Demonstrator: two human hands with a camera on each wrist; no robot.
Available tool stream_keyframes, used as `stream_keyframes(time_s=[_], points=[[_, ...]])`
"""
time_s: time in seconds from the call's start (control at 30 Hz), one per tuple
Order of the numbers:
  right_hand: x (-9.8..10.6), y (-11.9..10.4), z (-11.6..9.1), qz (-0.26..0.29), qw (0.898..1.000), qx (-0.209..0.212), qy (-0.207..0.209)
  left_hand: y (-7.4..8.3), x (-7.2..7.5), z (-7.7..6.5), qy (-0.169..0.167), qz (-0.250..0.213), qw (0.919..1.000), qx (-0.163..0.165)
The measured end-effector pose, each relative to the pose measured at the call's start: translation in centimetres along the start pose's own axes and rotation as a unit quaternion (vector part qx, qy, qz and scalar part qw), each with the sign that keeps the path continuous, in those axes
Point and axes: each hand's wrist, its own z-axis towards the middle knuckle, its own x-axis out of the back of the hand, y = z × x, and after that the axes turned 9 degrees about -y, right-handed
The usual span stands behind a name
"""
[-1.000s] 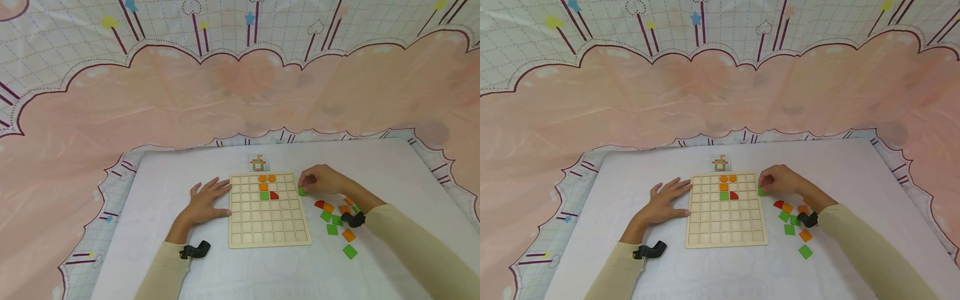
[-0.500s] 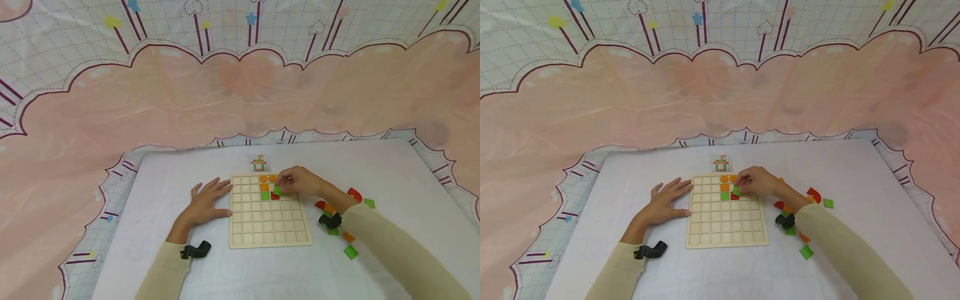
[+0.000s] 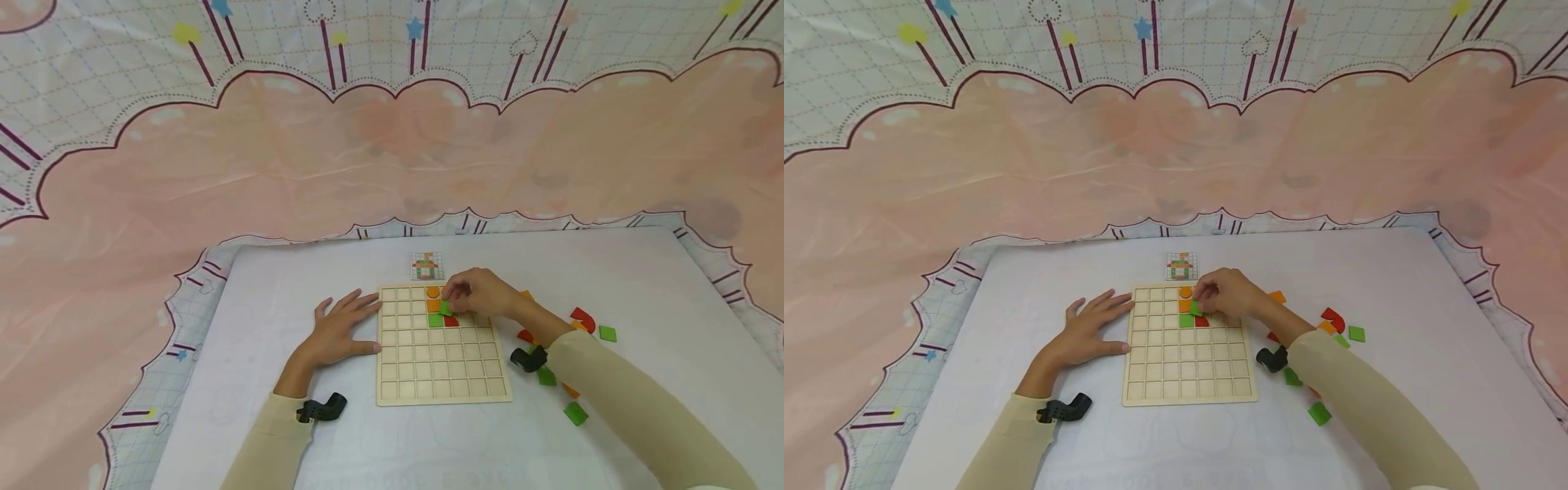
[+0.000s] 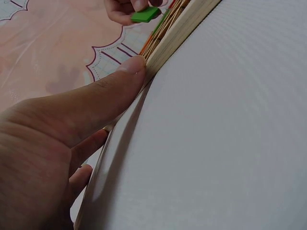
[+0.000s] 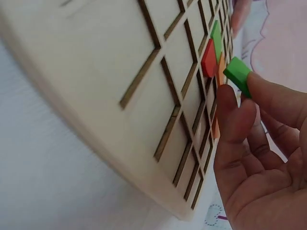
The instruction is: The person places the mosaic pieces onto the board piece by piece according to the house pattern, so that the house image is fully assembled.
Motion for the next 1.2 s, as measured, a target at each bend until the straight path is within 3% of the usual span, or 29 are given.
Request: stream_keyframes(time_s=[0.43,0.8,1.2], points=[[-1.3,-1.2,2.1,0.010,0.999,0.040,-0.009,-0.1,0.1,0.0,0.000,0.000,1.0000,-0.003],[-2.8,-2.1,3.3,-0.012,1.000,0.015,-0.011,-0.2,0.0,0.1,0.000,0.001,1.0000,-0.003],[-3.1,-2.0,3.2,-0.037,0.999,0.029,-0.016,-0.1,0.0,0.1,0.003,0.000,1.0000,-0.003]])
